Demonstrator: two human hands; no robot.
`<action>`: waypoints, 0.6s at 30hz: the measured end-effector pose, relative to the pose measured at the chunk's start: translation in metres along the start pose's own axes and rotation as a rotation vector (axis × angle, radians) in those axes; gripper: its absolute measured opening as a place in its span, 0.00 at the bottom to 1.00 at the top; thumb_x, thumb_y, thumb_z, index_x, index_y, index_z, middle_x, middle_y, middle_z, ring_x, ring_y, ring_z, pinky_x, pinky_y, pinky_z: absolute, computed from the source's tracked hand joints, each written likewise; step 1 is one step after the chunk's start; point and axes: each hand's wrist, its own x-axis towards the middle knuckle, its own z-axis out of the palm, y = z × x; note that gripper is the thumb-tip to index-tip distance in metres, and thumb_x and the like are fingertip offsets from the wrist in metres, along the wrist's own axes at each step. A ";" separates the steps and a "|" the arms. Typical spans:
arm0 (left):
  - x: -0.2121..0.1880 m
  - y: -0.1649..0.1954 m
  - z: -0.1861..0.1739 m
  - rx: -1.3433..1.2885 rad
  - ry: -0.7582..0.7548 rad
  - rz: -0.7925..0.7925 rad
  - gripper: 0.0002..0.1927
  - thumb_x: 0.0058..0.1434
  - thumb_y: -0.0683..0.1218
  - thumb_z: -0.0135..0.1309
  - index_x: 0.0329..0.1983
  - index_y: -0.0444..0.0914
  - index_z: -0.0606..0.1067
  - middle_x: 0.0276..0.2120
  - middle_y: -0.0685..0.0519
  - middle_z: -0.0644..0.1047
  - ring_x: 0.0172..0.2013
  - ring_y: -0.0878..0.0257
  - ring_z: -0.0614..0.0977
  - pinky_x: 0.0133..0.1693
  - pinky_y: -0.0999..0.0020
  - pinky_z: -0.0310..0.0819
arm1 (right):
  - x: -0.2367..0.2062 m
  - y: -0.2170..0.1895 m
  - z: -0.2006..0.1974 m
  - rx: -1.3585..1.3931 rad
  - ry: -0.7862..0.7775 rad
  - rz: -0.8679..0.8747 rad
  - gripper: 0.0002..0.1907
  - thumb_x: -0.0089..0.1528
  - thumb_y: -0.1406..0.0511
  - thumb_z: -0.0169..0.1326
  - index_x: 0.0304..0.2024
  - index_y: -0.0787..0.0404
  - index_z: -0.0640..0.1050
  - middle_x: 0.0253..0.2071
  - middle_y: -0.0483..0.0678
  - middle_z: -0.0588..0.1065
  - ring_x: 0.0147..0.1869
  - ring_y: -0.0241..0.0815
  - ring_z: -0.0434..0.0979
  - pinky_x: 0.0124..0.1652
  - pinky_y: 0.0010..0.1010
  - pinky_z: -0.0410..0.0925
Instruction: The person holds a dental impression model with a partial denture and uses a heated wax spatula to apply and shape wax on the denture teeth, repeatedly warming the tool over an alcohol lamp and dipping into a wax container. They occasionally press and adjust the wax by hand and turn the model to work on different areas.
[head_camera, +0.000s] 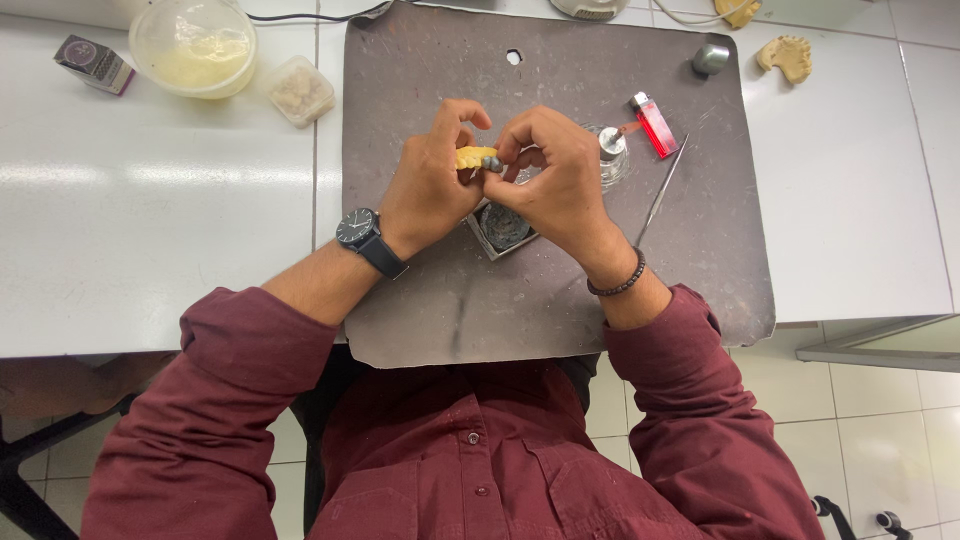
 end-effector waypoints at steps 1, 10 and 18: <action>0.000 0.000 0.000 0.002 -0.004 -0.003 0.25 0.60 0.36 0.62 0.55 0.39 0.62 0.27 0.51 0.76 0.28 0.57 0.84 0.29 0.65 0.74 | 0.000 0.000 0.001 -0.004 -0.002 0.001 0.13 0.55 0.77 0.65 0.36 0.66 0.73 0.40 0.47 0.76 0.39 0.32 0.80 0.38 0.21 0.79; -0.001 0.000 -0.001 0.013 -0.004 -0.002 0.26 0.59 0.35 0.62 0.55 0.39 0.63 0.27 0.50 0.76 0.28 0.56 0.84 0.29 0.65 0.74 | 0.000 0.004 0.002 0.007 -0.017 0.007 0.13 0.55 0.77 0.65 0.35 0.67 0.73 0.39 0.47 0.76 0.39 0.32 0.81 0.38 0.21 0.79; -0.001 0.001 0.000 0.021 -0.006 0.000 0.26 0.59 0.35 0.62 0.56 0.38 0.62 0.26 0.50 0.76 0.29 0.56 0.84 0.30 0.65 0.74 | -0.001 0.003 0.002 -0.001 -0.009 0.015 0.13 0.55 0.77 0.66 0.35 0.67 0.73 0.38 0.47 0.76 0.38 0.33 0.81 0.39 0.22 0.78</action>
